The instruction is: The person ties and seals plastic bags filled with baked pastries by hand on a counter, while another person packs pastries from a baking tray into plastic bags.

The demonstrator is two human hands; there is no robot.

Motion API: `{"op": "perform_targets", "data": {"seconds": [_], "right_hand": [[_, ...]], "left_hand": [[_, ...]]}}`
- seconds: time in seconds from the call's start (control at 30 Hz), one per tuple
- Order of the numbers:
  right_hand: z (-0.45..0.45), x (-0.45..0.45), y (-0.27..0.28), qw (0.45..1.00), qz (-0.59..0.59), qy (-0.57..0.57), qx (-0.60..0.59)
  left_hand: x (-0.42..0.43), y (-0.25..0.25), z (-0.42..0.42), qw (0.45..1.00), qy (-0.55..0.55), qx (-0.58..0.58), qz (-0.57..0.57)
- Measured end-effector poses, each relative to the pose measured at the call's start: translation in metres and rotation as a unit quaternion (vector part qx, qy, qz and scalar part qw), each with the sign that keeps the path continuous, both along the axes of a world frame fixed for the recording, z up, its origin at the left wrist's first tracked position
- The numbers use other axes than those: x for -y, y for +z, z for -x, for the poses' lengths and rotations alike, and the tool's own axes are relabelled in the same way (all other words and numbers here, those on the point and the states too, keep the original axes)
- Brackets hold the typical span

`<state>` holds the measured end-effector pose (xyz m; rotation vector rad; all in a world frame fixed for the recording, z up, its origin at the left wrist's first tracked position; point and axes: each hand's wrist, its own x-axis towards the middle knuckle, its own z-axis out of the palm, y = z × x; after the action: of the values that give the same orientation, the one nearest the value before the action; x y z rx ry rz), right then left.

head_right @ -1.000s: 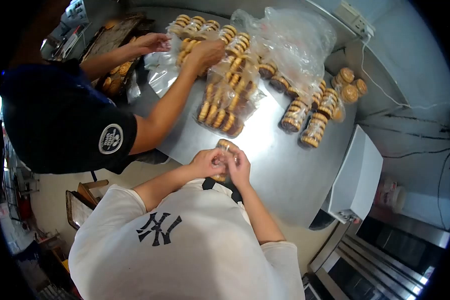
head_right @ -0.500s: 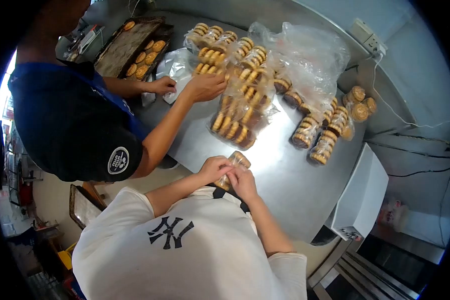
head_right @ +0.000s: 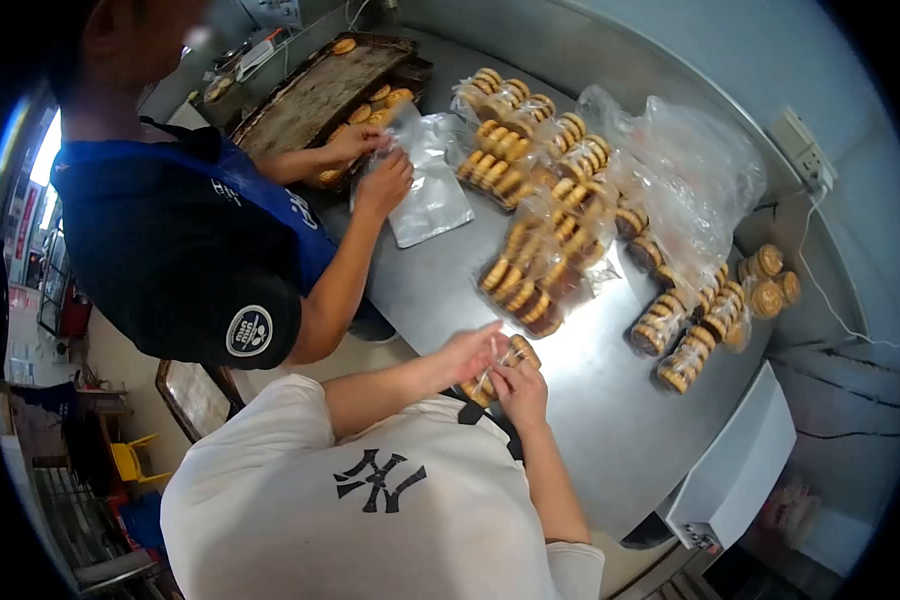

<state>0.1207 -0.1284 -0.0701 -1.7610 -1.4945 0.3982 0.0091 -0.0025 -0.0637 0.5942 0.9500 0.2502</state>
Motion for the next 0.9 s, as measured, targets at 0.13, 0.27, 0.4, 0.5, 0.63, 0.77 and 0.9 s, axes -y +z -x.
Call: {"op": "perform_targets", "data": {"seconds": [0.13,0.27,0.4,0.5,0.63,0.77,0.9], "right_hand": [[-0.005,0.001,-0.018,0.999,-0.050,0.005,0.014],[0.000,0.000,-0.010,0.999,-0.036,-0.026,-0.011],[-0.004,0.001,-0.011,1.000,0.006,-0.026,-0.007],[-0.005,0.000,-0.005,0.999,-0.001,-0.028,-0.014],[-0.001,0.005,-0.003,0.995,0.020,-0.053,-0.081],[0.000,0.002,0.005,0.977,0.074,-0.113,-0.163],[-0.011,-0.006,0.011,0.951,0.028,-0.134,-0.278]], "left_hand": [[-0.001,0.026,0.011,0.970,-0.222,0.060,-0.076],[-0.025,0.038,0.034,0.670,-0.238,-0.030,-0.702],[-0.007,-0.003,0.041,0.654,-0.288,0.004,-0.699],[0.006,-0.010,0.036,0.697,-0.202,0.015,-0.688],[0.015,-0.013,0.034,0.707,-0.185,-0.008,-0.683],[0.013,-0.020,0.023,0.830,-0.282,-0.052,-0.479],[0.001,-0.028,0.009,0.921,-0.214,0.039,-0.324]]}}
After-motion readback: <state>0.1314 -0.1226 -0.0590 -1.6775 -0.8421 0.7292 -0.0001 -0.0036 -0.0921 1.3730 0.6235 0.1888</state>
